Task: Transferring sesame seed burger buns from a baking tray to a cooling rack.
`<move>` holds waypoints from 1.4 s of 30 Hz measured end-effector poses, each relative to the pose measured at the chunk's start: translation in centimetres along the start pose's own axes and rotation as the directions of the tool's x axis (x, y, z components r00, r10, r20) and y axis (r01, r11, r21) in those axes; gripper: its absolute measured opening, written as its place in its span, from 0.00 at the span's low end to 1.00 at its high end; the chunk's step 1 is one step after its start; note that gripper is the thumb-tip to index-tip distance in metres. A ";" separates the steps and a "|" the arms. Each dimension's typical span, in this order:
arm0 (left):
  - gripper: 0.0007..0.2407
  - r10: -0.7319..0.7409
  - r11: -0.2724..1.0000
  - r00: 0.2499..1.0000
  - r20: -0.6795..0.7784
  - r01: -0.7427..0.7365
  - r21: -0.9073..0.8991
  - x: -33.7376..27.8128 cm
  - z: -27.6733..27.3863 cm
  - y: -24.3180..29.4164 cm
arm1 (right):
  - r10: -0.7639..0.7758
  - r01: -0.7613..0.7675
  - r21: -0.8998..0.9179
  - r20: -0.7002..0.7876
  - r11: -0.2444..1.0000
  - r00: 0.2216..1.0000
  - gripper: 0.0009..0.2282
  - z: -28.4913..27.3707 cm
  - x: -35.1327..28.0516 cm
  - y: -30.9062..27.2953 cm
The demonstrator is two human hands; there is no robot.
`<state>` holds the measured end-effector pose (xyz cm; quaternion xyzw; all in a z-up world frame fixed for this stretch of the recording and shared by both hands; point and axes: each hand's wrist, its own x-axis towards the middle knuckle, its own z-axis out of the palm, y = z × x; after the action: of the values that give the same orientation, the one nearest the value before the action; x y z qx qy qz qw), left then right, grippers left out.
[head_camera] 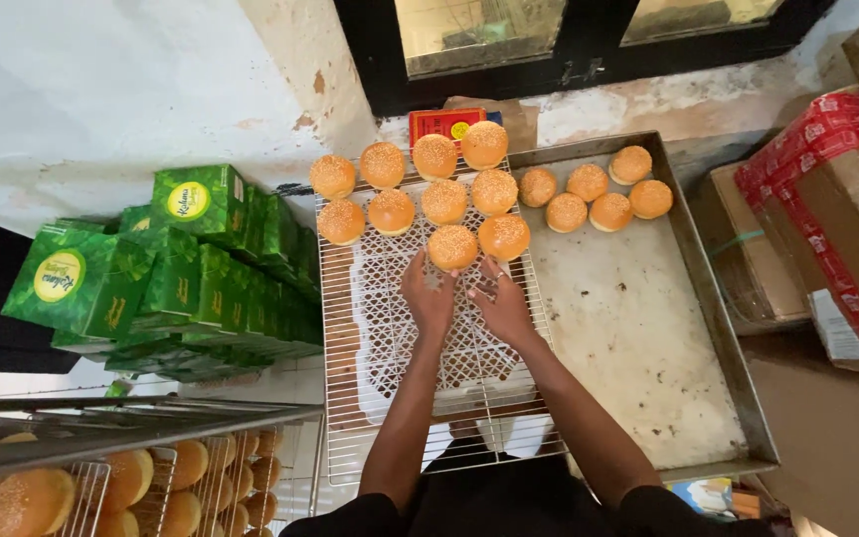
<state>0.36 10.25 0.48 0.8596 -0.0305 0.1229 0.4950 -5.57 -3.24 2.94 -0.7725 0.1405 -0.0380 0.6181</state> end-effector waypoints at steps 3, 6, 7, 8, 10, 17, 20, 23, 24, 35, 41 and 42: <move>0.26 -0.008 0.978 0.992 -0.122 -0.018 -0.210 -1.5 -0.4 1.7 | -0.046 0.046 -0.001 -0.028 0.999 0.999 0.33 -1.4 -0.9 2.6; 0.23 0.090 0.958 0.976 -0.199 -0.139 -0.249 -3.0 -0.5 3.5 | -0.143 0.148 0.044 -0.086 0.988 0.986 0.32 -3.3 -1.9 3.1; 0.23 0.089 0.959 0.976 -0.200 -0.138 -0.247 -3.7 -0.2 3.9 | -0.142 0.147 0.046 -0.085 0.988 0.986 0.32 -4.1 -2.6 2.8; 0.22 0.092 0.949 0.979 -0.182 -0.142 -0.281 -4.4 0.1 4.4 | -0.146 0.154 0.065 -0.119 0.986 0.982 0.32 -5.0 -3.2 2.6; 0.21 0.101 0.938 0.981 -0.167 -0.150 -0.314 -5.6 0.9 5.7 | -0.152 0.166 0.088 -0.153 0.982 0.976 0.32 -6.8 -4.1 2.0; 0.23 0.099 0.868 0.990 0.102 -0.036 -0.496 -10.4 5.5 11.9 | -0.133 0.161 0.085 -0.268 0.983 0.954 0.34 -13.4 -7.0 1.9; 0.27 0.103 0.867 0.963 0.248 0.035 -0.497 -12.1 8.8 13.5 | -0.163 0.188 0.064 -0.287 0.980 0.944 0.34 -16.2 -7.9 2.6; 0.28 0.107 0.873 0.931 0.349 0.080 -0.481 -14.0 12.1 13.8 | -0.173 0.198 0.058 -0.293 0.978 0.940 0.34 -18.3 -8.9 3.2; 0.29 0.110 0.873 0.923 0.370 0.087 -0.479 -14.6 13.3 13.7 | -0.175 0.199 0.052 -0.296 0.979 0.939 0.34 -19.0 -9.2 3.3; 0.32 0.103 0.880 0.919 0.380 0.093 -0.466 -18.9 19.5 15.1 | -0.123 0.121 -0.022 -0.275 0.992 0.954 0.36 -25.1 -10.1 7.2; 0.34 -0.015 0.920 0.940 0.340 0.146 -0.364 -19.7 22.4 15.2 | -0.099 0.098 -0.015 -0.198 0.995 0.975 0.37 -27.1 -8.4 11.2; 0.35 -0.044 0.916 0.937 0.347 0.176 -0.359 -19.6 22.9 14.8 | -0.091 0.090 -0.014 -0.178 0.996 0.980 0.37 -27.2 -7.9 11.8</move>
<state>-17.08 -18.32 -2.80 0.7543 -0.0876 -0.0603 0.6479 -21.45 -29.20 -1.23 -0.7735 0.1601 -0.1344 0.5983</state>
